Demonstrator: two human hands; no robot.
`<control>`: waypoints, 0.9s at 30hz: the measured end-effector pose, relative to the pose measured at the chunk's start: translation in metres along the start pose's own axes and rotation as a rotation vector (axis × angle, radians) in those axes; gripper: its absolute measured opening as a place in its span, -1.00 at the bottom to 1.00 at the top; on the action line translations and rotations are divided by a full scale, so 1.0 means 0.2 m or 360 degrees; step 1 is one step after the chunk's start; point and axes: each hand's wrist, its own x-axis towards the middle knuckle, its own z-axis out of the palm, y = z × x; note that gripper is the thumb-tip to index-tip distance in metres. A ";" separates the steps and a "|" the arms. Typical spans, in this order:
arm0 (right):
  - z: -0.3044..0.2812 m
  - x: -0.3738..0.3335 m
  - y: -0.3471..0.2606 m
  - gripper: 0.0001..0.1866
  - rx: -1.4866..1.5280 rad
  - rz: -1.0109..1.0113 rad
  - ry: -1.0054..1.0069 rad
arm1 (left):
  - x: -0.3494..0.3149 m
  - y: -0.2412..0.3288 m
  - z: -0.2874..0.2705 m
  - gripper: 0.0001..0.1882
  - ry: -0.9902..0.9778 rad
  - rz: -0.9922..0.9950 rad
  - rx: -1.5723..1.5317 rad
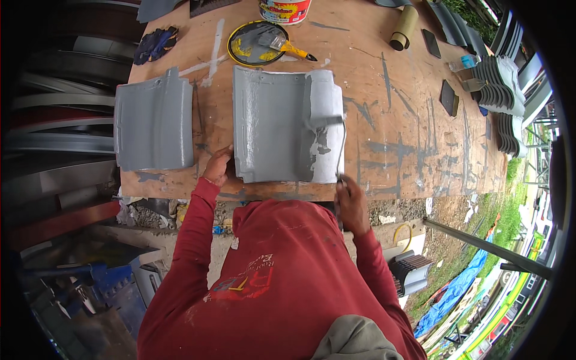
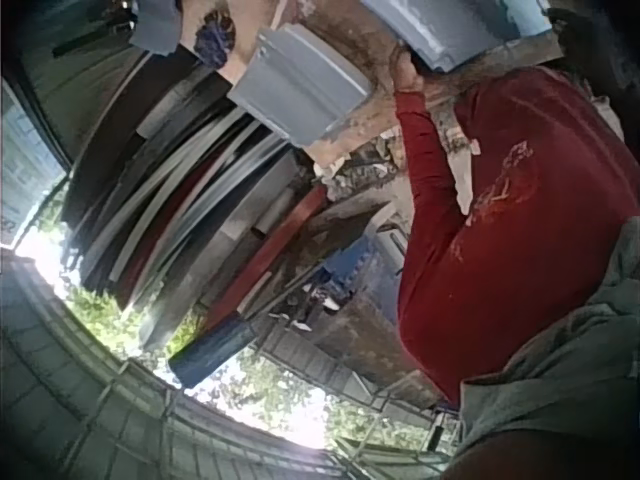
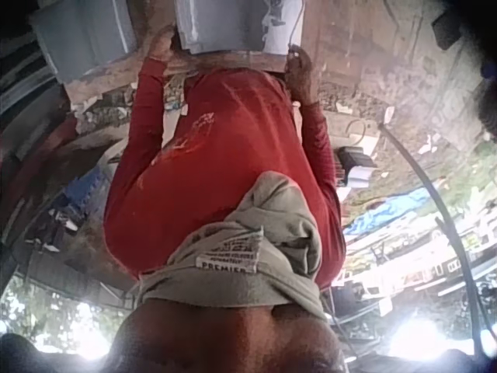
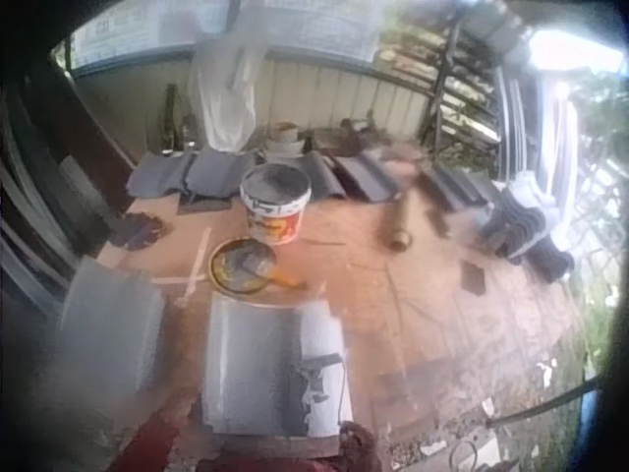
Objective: The person paints a curved roof tile using a roller, applying grey paint to the surface while it rests on a wooden table.
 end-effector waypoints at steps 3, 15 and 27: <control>0.06 0.35 -0.05 -0.67 -0.0118 -0.0216 0.0194 | 0.01 0.00 0.03 -0.58 -0.0130 0.0029 -0.0045; -0.54 0.85 -0.62 -0.66 -0.0580 -0.0449 -0.0267 | -0.08 0.05 0.08 -0.54 -0.0064 0.0180 0.0060; -0.09 1.06 -0.48 -0.69 -0.0836 -0.0838 -0.0336 | -0.06 0.03 0.10 -0.54 -0.0091 0.0051 0.0114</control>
